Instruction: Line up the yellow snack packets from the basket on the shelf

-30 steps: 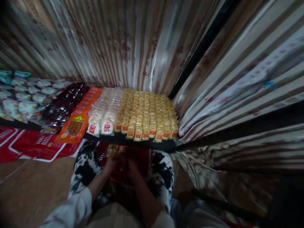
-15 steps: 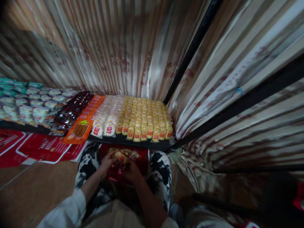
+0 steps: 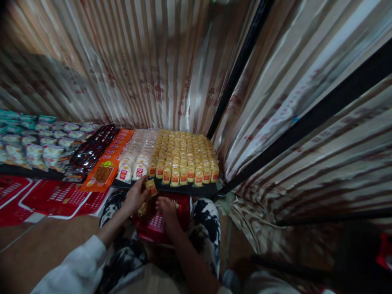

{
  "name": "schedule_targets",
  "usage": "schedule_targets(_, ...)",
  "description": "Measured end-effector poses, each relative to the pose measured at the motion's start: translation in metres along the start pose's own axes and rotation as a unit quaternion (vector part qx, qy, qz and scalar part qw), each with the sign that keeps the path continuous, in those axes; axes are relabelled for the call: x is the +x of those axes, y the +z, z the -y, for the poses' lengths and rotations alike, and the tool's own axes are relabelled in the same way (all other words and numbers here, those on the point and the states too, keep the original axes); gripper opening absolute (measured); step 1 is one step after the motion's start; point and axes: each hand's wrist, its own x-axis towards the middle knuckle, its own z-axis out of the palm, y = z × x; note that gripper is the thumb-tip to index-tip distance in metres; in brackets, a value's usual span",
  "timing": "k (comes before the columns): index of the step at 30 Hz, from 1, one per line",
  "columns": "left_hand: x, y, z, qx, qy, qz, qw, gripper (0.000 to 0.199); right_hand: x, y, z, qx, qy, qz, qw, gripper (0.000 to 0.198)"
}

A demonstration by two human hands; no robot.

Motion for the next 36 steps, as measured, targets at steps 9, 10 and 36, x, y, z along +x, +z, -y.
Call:
schedule_targets(9, 0.042, 0.011, -0.016, 0.072, 0.077, -0.031, 0.994, 0.038, 0.018, 0.009, 0.025, -0.072, -0.083, -0.019, 0.994, 0.035)
schedule_targets(10, 0.043, 0.014, -0.017, 0.074, 0.076, -0.034, 0.994, 0.038, 0.020, 0.009, 0.025, -0.075, -0.086, -0.021, 0.993, 0.034)
schedule_targets(36, 0.044, 0.048, -0.006, 0.054, 0.053, -0.108, 0.991, 0.024, 0.046, -0.003, 0.021, -0.297, -0.351, -0.049, 0.887, 0.040)
